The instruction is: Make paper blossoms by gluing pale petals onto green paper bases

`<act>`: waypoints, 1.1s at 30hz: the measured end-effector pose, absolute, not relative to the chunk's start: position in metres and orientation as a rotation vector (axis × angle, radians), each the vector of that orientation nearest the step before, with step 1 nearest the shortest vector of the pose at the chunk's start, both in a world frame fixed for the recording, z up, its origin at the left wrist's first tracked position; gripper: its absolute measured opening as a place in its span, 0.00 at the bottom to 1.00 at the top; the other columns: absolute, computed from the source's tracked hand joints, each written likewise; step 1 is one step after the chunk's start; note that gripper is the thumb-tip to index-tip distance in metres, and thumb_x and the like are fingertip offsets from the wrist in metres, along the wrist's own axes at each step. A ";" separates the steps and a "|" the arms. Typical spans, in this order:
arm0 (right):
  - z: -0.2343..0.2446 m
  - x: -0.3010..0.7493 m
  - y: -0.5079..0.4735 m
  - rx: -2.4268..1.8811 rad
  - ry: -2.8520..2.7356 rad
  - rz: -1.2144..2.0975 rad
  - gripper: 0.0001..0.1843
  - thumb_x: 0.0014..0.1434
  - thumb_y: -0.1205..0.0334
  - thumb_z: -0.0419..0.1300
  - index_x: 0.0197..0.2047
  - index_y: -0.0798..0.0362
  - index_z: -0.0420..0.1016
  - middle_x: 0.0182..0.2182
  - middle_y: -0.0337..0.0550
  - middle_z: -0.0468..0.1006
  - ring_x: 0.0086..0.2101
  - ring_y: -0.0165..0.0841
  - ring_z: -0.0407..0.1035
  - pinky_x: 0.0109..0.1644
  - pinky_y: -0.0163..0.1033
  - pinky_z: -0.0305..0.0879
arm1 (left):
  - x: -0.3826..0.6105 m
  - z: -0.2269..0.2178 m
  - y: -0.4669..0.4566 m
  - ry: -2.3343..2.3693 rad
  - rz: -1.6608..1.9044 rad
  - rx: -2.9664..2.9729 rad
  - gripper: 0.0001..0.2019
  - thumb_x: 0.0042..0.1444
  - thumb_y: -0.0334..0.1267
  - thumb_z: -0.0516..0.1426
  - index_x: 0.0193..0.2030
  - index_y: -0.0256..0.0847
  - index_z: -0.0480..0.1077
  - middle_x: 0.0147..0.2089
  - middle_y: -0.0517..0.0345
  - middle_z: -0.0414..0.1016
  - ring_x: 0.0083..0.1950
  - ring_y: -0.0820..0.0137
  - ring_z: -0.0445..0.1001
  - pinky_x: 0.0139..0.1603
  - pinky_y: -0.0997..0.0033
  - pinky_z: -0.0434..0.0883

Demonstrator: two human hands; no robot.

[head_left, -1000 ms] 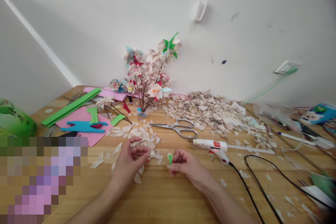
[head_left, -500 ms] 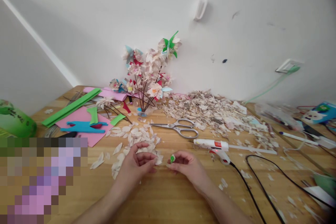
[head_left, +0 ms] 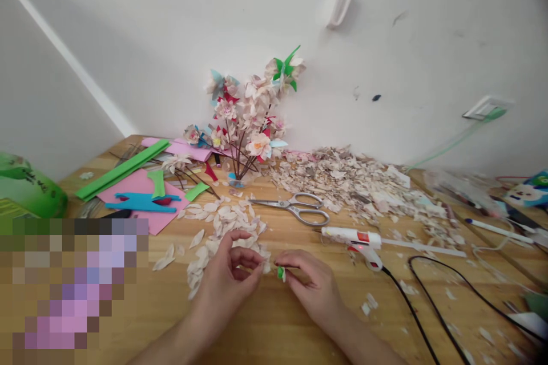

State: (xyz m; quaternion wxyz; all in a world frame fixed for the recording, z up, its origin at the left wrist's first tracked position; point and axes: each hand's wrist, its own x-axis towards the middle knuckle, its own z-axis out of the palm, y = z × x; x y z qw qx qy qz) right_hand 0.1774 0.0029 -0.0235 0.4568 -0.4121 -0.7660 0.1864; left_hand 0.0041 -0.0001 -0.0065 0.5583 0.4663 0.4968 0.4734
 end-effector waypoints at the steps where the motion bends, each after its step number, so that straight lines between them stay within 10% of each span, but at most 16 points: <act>1: -0.023 0.177 0.003 -0.990 -1.911 0.417 0.11 0.52 0.72 0.55 0.34 0.49 0.74 0.29 0.42 0.80 0.31 0.34 0.75 0.35 0.36 0.72 | 0.004 -0.007 0.000 1.170 1.115 1.111 0.23 0.42 0.35 0.61 0.44 0.44 0.57 0.29 0.61 0.75 0.30 0.71 0.73 0.27 0.76 0.67; 33: -0.019 0.175 0.000 -0.833 -2.027 0.212 0.10 0.54 0.75 0.54 0.36 0.51 0.69 0.30 0.46 0.79 0.31 0.32 0.74 0.35 0.35 0.71 | 0.009 0.000 -0.017 1.169 1.077 1.326 0.20 0.48 0.32 0.57 0.46 0.47 0.54 0.32 0.64 0.74 0.32 0.73 0.72 0.33 0.74 0.69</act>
